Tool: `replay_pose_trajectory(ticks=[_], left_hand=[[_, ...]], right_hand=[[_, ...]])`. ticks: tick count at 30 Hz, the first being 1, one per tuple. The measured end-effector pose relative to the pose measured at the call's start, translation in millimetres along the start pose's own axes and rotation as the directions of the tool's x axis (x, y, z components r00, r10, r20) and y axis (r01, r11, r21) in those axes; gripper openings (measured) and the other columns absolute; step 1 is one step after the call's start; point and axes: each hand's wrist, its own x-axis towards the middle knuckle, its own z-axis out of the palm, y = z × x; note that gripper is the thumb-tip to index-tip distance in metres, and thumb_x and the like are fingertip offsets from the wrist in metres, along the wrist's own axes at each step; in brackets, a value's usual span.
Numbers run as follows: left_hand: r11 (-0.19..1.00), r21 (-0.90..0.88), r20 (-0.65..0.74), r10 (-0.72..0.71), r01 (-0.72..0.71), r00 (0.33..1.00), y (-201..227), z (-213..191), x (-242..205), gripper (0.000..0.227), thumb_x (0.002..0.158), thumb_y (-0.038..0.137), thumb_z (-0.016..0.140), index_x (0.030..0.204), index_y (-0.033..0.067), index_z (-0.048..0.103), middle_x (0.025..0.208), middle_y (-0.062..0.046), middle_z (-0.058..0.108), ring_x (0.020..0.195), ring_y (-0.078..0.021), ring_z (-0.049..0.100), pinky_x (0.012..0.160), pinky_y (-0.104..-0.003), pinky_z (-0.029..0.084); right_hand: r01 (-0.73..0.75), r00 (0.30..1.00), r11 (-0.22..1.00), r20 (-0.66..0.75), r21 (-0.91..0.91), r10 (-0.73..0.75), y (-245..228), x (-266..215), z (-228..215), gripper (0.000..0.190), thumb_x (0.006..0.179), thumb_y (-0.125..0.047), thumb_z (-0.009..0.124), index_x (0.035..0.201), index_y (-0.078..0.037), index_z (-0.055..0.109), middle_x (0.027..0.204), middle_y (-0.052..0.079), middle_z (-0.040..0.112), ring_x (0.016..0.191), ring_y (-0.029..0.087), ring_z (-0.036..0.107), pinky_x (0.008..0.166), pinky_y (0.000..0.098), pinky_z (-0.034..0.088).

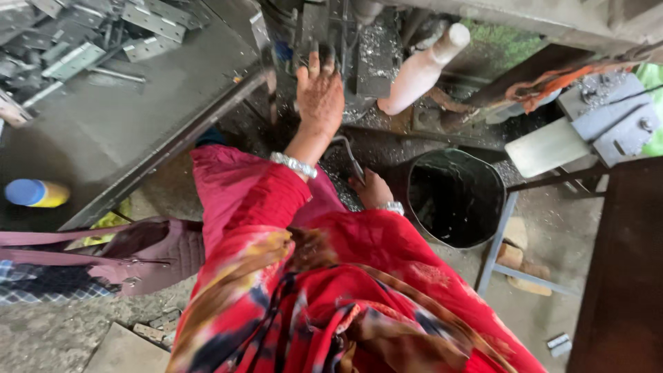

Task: The person repeatedly picks up small metal brackets from a tray, places them into a press machine, and operates the lever to process them. The person handles the brackets one at a time, using both hands to position and press the items.

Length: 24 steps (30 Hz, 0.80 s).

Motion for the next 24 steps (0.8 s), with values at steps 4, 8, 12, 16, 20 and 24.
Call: replay_pose_trajectory(ticks=[4,8,12,16,20,24], left_hand=[[1.000,0.024,0.072,-0.011,0.009,0.997,0,1,15,0.029,0.101,0.015,0.055,0.119,0.0052,0.074,0.155,-0.011,0.052,0.152,-0.0313,0.036,0.111,-0.048,0.029],[0.997,0.070,-0.239,-0.008,0.025,0.971,7,9,22,0.043,0.094,0.019,0.057,0.130,0.0004,0.070,0.153,-0.013,0.053,0.142,-0.0319,0.039,0.109,-0.050,0.028],[0.999,0.033,0.008,-0.021,0.021,1.000,10,11,6,0.040,0.100,0.020,0.050,0.133,0.0026,0.066,0.154,-0.011,0.050,0.147,-0.0328,0.036,0.113,-0.053,0.024],[0.987,0.156,0.049,0.023,-0.030,0.999,-2,-1,9,0.045,0.104,0.023,0.047,0.140,0.0021,0.063,0.158,-0.010,0.047,0.152,-0.0337,0.032,0.122,-0.059,0.011],[0.989,0.143,-0.036,0.048,-0.042,0.998,-2,2,4,0.046,0.102,0.025,0.046,0.138,0.0045,0.063,0.161,-0.011,0.043,0.150,-0.0354,0.029,0.121,-0.062,0.000],[0.997,0.076,0.084,0.019,-0.025,0.996,-1,1,3,0.047,0.101,0.022,0.044,0.141,0.0060,0.061,0.161,-0.008,0.041,0.152,-0.0344,0.028,0.121,-0.063,-0.001]], right_hand=[[0.056,0.998,0.997,0.038,-0.054,-0.054,-10,-3,-13,0.049,0.096,-0.054,0.068,0.097,-0.005,0.066,0.084,0.027,0.070,0.085,0.045,0.070,0.074,0.0547,0.053],[0.071,0.996,0.997,-0.060,-0.027,-0.073,-7,-2,-17,0.044,0.091,-0.050,0.068,0.099,-0.007,0.067,0.088,0.025,0.071,0.085,0.046,0.070,0.072,0.0546,0.054],[0.099,0.994,0.993,-0.049,-0.067,-0.103,1,-9,-5,0.045,0.091,-0.050,0.069,0.099,-0.006,0.065,0.090,0.025,0.072,0.087,0.048,0.068,0.072,0.0571,0.052],[0.129,0.990,0.984,-0.050,-0.119,-0.136,-6,3,-3,0.046,0.091,-0.052,0.069,0.098,-0.007,0.063,0.093,0.024,0.072,0.089,0.047,0.068,0.074,0.0574,0.053],[0.055,0.998,0.995,-0.033,-0.081,-0.058,-2,-3,-2,0.045,0.093,-0.052,0.067,0.099,-0.008,0.064,0.095,0.024,0.072,0.093,0.046,0.069,0.079,0.0568,0.053],[0.097,0.995,0.991,-0.020,-0.092,-0.099,0,-6,-5,0.045,0.090,-0.050,0.068,0.100,-0.006,0.063,0.096,0.025,0.072,0.094,0.047,0.067,0.078,0.0574,0.052]])
